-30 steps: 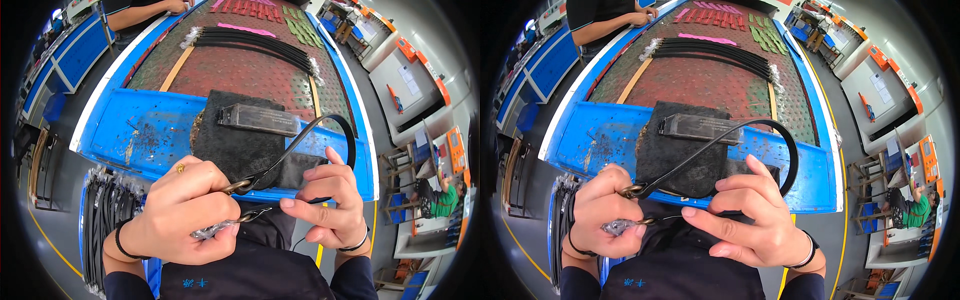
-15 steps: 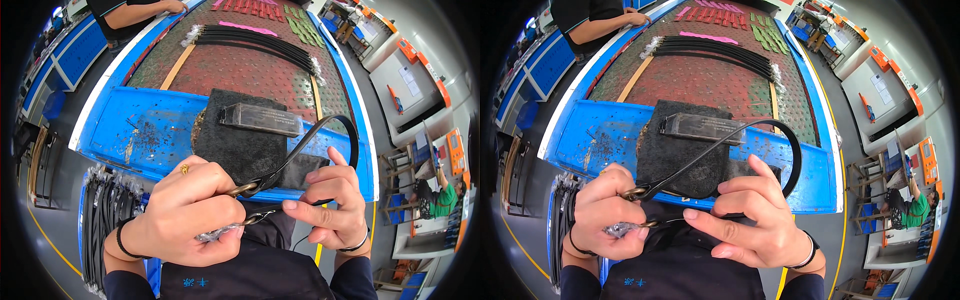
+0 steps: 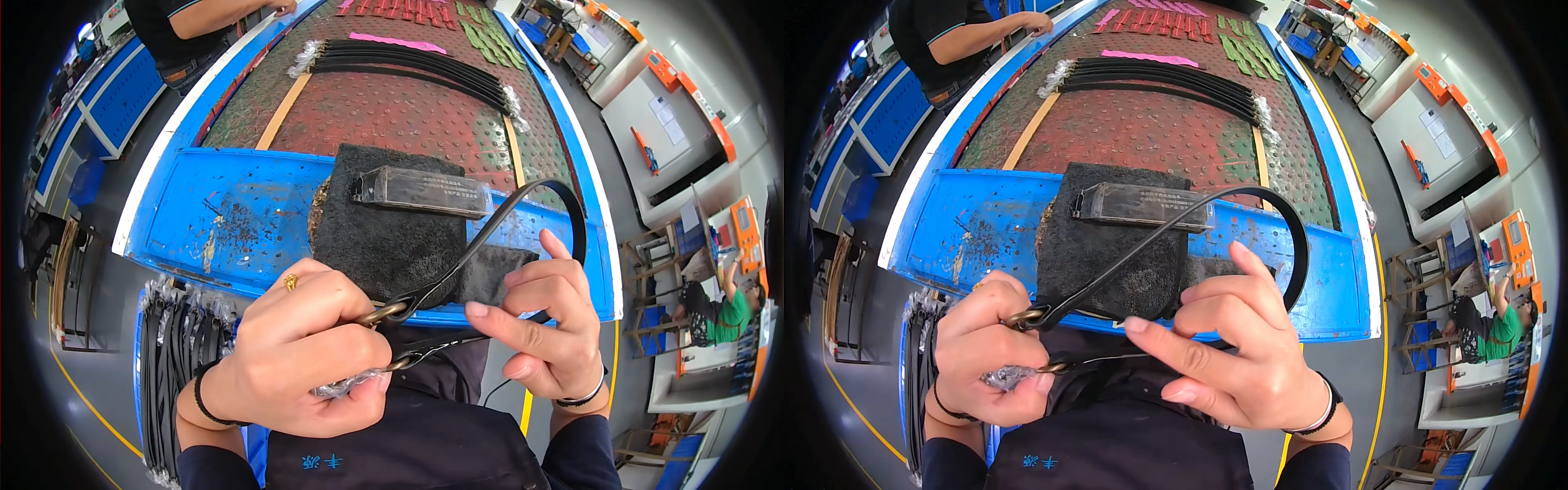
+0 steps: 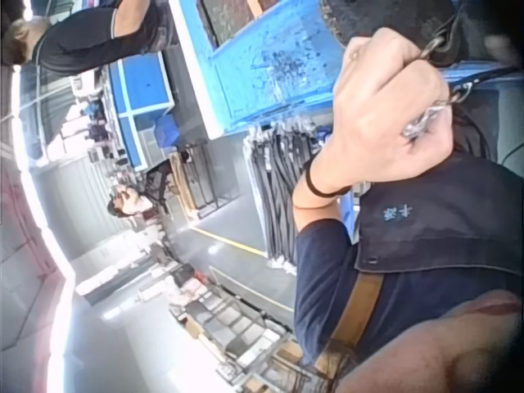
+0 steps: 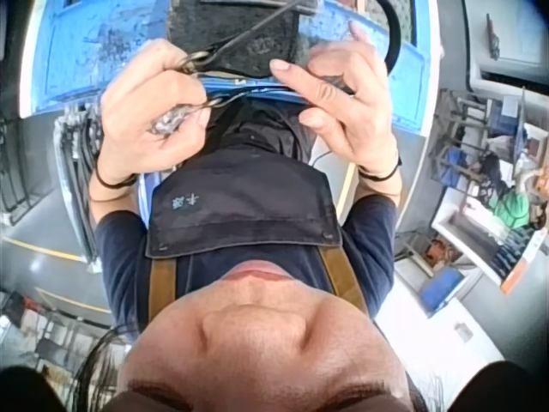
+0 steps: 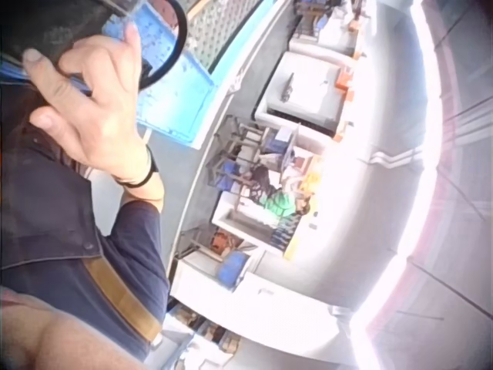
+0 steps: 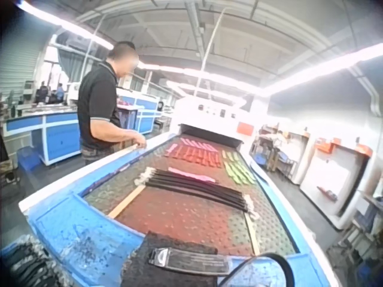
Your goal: The person attaches metal buckles to black leather straps using a handheld stapler-like tool. They repeatedly pick up a strap, insert the buckle, and secure it with the tool, then place the finished item on a conveyor belt. The process is repetitive and performed one item at a time.
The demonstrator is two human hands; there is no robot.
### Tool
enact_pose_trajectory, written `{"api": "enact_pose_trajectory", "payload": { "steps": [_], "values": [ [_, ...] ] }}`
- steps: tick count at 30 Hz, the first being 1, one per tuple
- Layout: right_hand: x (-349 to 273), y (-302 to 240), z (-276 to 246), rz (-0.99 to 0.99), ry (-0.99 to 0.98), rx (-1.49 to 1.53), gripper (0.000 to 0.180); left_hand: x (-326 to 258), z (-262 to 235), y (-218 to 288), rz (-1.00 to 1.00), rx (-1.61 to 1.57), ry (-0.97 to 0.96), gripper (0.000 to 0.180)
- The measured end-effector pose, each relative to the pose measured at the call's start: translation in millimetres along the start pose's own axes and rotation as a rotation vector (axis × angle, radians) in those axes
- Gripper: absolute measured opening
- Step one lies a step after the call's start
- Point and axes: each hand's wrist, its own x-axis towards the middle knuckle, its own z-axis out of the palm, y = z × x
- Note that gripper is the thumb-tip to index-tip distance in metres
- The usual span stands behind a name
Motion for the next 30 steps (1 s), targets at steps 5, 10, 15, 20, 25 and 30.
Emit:
{"api": "enact_pose_trajectory", "payload": {
  "steps": [5, 10, 15, 20, 25, 30],
  "values": [
    [-9.9, -0.5, -4.3, -0.023, 0.158, 0.037, 0.044, -5.6, -2.8, -3.3, -0.006, 0.008, -0.015, 0.016],
    [-68.7, 7.3, -4.3, -0.073, 0.337, -0.031, 0.038, -11.6, -6.8, -5.5, -0.051, -0.021, 0.080, 0.018],
    [-75.8, 29.0, 35.4, 0.473, -0.155, -0.364, 0.030, -20.7, -0.3, -14.5, -0.099, -0.070, 0.240, 0.013],
    [-63.8, 27.9, 29.9, 0.516, -0.120, -0.389, 0.035, -31.3, 15.8, -26.6, -0.299, -0.482, 0.434, 0.010],
    [-72.2, 34.5, 32.2, 0.526, -0.206, -0.370, 0.036, -25.8, 9.7, -28.5, -0.518, -1.342, 0.451, 0.016],
    [-85.1, 34.3, 30.6, 0.614, -0.078, -0.362, 0.032, -21.9, -3.6, -20.8, -0.581, -1.607, 0.264, 0.020]
  ]
}}
